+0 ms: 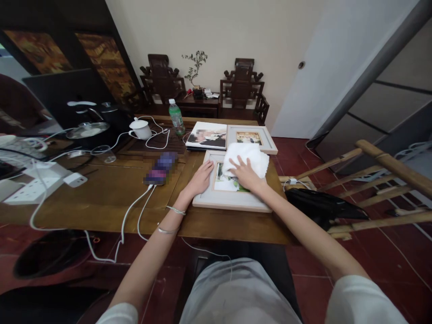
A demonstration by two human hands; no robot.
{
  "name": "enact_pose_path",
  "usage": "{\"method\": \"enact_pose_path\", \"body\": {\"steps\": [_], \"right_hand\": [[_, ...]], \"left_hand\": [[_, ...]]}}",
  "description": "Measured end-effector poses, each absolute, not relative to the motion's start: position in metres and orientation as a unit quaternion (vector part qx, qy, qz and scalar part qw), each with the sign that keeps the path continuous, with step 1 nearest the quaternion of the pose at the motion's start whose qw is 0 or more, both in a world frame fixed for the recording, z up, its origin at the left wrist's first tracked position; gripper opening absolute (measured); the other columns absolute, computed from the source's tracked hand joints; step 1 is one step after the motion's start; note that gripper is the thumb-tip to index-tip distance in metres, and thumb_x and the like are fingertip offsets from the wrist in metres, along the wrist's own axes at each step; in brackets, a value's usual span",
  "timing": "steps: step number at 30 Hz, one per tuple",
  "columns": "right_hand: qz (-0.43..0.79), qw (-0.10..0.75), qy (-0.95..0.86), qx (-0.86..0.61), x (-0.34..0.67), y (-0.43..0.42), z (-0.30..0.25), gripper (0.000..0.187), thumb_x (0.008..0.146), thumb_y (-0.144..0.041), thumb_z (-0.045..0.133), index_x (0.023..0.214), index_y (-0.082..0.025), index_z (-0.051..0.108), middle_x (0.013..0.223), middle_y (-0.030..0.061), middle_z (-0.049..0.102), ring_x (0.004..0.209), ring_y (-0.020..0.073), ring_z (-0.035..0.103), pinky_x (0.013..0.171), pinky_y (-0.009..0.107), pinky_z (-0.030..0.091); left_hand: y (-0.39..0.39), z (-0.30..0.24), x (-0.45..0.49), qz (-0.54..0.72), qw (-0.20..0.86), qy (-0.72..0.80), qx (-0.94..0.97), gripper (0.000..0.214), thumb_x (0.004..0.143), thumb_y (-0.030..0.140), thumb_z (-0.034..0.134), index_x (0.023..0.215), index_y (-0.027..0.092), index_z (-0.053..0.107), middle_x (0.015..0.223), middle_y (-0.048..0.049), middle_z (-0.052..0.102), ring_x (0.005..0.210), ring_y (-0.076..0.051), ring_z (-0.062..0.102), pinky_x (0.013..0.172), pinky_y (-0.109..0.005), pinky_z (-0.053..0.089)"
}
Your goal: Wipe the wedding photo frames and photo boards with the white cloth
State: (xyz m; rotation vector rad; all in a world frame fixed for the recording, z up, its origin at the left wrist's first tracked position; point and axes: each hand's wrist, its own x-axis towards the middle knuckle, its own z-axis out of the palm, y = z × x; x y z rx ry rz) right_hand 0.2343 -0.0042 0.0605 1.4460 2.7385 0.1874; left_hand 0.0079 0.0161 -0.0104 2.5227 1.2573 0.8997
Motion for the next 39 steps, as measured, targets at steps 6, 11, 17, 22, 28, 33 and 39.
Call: {"method": "enact_pose_path", "body": {"steps": [6, 11, 17, 22, 28, 33, 39], "right_hand": [[-0.045, 0.071, 0.935, 0.345, 0.221, -0.084, 0.083, 0.063, 0.071, 0.005, 0.038, 0.128, -0.019, 0.052, 0.149, 0.0103, 0.033, 0.136, 0.0373, 0.025, 0.098, 0.065, 0.032], [-0.021, 0.041, 0.944, 0.325, 0.190, -0.094, 0.077, 0.055, 0.076, 0.000, 0.041, 0.125, -0.020, 0.054, 0.149, 0.0060, 0.033, 0.136, 0.0350, 0.026, 0.102, 0.060, 0.030], [0.074, -0.009, 0.908, 0.412, 0.169, -0.050, 0.057, 0.033, 0.083, -0.009, 0.044, 0.106, -0.018, 0.067, 0.146, 0.0060, 0.039, 0.136, 0.0361, 0.026, 0.106, 0.061, 0.023], [0.122, -0.037, 0.884, 0.450, 0.170, 0.002, 0.056, 0.033, 0.088, -0.012, 0.041, 0.109, -0.016, 0.066, 0.144, 0.0062, 0.041, 0.137, 0.0343, 0.023, 0.109, 0.059, 0.020], [0.138, -0.031, 0.876, 0.460, 0.172, 0.043, 0.057, 0.033, 0.085, -0.008, 0.043, 0.104, -0.018, 0.068, 0.146, 0.0033, 0.038, 0.139, 0.0321, 0.020, 0.109, 0.060, 0.016], [0.132, -0.023, 0.857, 0.498, 0.201, 0.034, 0.064, 0.036, 0.086, -0.008, 0.040, 0.107, -0.020, 0.067, 0.143, 0.0035, 0.044, 0.136, 0.0322, 0.025, 0.106, 0.060, 0.019], [0.136, 0.028, 0.795, 0.590, 0.271, 0.019, 0.081, 0.045, 0.084, -0.005, 0.040, 0.127, -0.013, 0.054, 0.120, 0.0153, 0.063, 0.130, 0.0299, 0.036, 0.102, 0.057, 0.024]], "left_hand": [[0.011, -0.003, 0.015, 0.342, 0.152, 0.446, 0.813, 0.045, 0.091, 0.023, 0.032, 0.130, 0.009, 0.049, 0.139, -0.0127, 0.046, 0.135, -0.023, 0.032, 0.114, -0.044, 0.024], [0.001, 0.010, 0.020, 0.417, 0.278, 0.476, 0.722, 0.056, 0.095, 0.044, 0.026, 0.136, 0.009, 0.042, 0.145, -0.0123, 0.038, 0.136, -0.021, 0.031, 0.115, -0.040, 0.020], [-0.003, 0.008, 0.021, 0.414, 0.270, 0.471, 0.731, 0.056, 0.096, 0.045, 0.024, 0.140, 0.013, 0.036, 0.150, -0.0091, 0.028, 0.139, -0.017, 0.024, 0.116, -0.036, 0.015], [0.001, 0.002, 0.017, 0.364, 0.209, 0.471, 0.776, 0.055, 0.095, 0.039, 0.029, 0.142, 0.010, 0.030, 0.151, -0.0128, 0.026, 0.140, -0.021, 0.022, 0.116, -0.039, 0.015], [0.006, -0.005, 0.009, 0.341, 0.155, 0.438, 0.817, 0.059, 0.086, 0.016, 0.034, 0.144, 0.011, 0.024, 0.151, -0.0120, 0.024, 0.140, -0.022, 0.021, 0.115, -0.042, 0.019], [0.006, -0.007, 0.008, 0.336, 0.143, 0.448, 0.816, 0.061, 0.079, 0.007, 0.033, 0.140, 0.012, 0.033, 0.146, -0.0121, 0.035, 0.137, -0.023, 0.027, 0.114, -0.045, 0.022], [0.008, -0.009, 0.010, 0.350, 0.138, 0.462, 0.803, 0.061, 0.074, 0.003, 0.035, 0.133, 0.012, 0.043, 0.140, -0.0117, 0.043, 0.136, -0.024, 0.031, 0.114, -0.046, 0.025]]}}
